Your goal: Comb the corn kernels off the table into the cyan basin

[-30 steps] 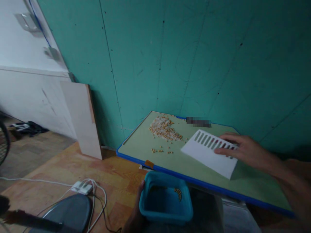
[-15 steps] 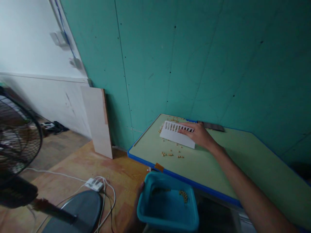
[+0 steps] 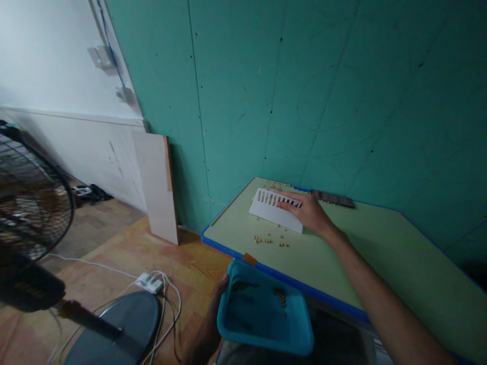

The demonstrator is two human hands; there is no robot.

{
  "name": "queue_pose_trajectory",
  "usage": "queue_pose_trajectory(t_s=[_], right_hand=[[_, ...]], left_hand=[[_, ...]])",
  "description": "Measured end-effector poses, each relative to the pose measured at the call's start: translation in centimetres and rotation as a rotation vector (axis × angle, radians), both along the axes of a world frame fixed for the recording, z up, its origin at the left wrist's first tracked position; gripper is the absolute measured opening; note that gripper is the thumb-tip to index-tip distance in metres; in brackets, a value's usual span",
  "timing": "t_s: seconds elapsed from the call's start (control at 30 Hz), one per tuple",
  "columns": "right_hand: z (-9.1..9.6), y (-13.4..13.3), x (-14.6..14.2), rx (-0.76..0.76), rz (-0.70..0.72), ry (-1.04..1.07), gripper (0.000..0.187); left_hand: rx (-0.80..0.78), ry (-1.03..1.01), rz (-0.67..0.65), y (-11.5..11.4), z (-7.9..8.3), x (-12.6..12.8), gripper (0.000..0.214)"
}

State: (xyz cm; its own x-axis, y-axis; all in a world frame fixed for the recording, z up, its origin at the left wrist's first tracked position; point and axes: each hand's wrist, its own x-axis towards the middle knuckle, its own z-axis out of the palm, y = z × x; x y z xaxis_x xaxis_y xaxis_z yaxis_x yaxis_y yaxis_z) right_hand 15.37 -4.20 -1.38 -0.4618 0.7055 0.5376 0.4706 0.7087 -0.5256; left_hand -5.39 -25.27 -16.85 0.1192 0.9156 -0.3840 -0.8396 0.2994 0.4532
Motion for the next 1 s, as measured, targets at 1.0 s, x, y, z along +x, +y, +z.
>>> queue_pose_trajectory(t_s=[1.0], right_hand=[[0.6, -2.5, -1.0, -0.056, 0.121, 0.031, 0.037]], left_hand=[[-0.058, 0.121, 0.067, 0.6, -0.5, -1.0, 0.071]])
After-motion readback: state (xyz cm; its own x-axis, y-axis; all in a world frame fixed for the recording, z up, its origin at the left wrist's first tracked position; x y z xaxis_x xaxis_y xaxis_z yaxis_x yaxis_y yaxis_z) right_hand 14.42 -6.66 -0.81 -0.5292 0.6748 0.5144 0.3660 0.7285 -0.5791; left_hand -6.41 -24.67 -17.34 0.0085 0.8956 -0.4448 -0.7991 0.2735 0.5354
